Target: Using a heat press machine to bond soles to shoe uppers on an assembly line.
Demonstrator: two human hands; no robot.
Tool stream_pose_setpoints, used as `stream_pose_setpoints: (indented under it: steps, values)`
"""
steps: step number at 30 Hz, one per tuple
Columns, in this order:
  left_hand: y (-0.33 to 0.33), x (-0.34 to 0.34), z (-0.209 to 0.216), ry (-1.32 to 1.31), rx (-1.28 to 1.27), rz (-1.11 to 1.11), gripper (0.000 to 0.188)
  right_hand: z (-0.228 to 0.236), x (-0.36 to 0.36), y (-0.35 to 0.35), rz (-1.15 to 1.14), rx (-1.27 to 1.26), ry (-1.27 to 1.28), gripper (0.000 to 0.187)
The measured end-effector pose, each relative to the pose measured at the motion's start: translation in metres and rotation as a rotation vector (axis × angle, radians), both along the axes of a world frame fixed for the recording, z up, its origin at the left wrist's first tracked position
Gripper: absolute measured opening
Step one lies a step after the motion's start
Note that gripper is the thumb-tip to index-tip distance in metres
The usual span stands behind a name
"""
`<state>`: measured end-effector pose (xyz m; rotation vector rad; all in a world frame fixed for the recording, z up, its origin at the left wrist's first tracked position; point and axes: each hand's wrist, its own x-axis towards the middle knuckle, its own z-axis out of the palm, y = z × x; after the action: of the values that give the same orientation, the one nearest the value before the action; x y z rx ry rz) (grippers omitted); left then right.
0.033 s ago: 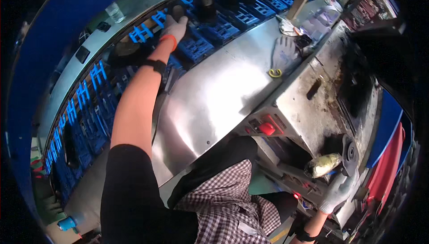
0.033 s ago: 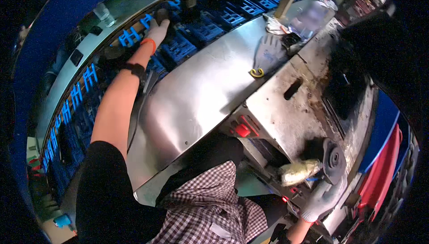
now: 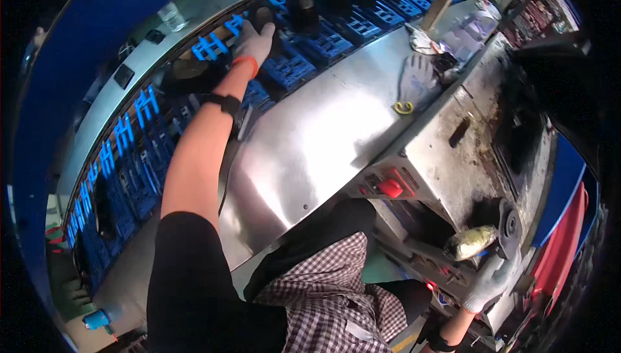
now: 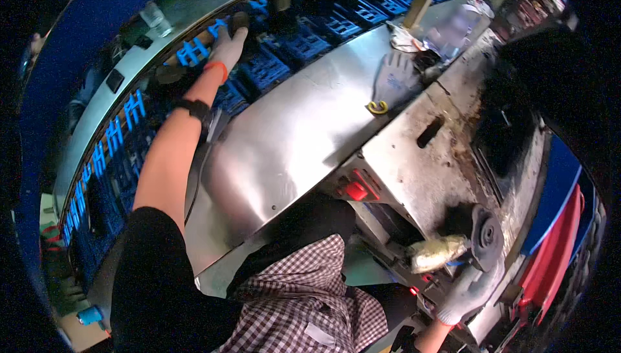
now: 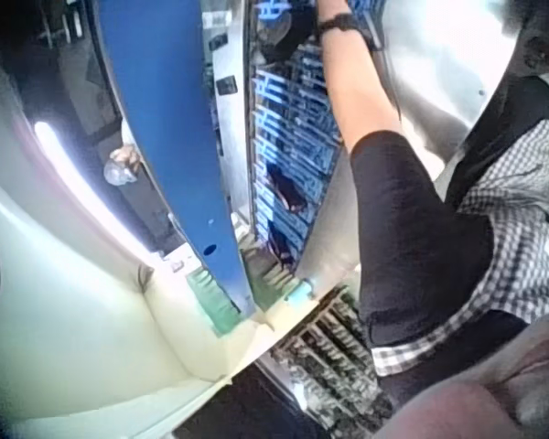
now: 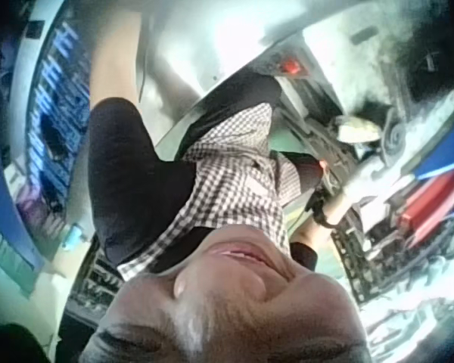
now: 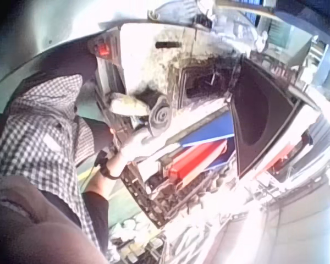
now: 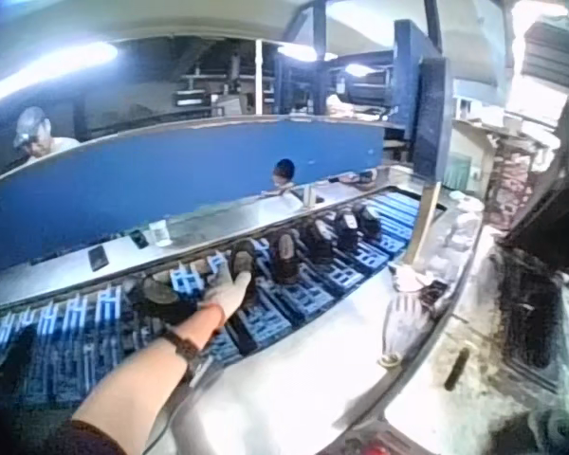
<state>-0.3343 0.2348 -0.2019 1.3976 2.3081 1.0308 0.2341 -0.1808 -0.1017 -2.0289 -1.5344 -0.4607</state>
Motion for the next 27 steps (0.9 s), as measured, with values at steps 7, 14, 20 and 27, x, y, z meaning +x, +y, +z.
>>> stream_pose_setpoints:
  steps: [7,14,20,27]
  values:
    - [-0.068,-0.102,0.028,-0.253,0.099,0.862,0.118,0.006,0.003,-0.002,0.016,0.046,-0.021,0.036]
    - [-0.065,-0.048,0.058,-0.597,0.064,1.034,0.122,0.023,-0.025,-0.005,-0.076,0.031,-0.077,0.034]
    - [-0.143,-0.186,-0.043,-1.057,0.733,0.323,0.066,0.023,-0.024,0.0,0.043,0.101,-0.073,0.033]
    - [-0.187,-0.124,-0.021,-1.794,0.525,-0.32,0.048,0.032,-0.017,0.003,0.048,0.277,0.109,0.031]
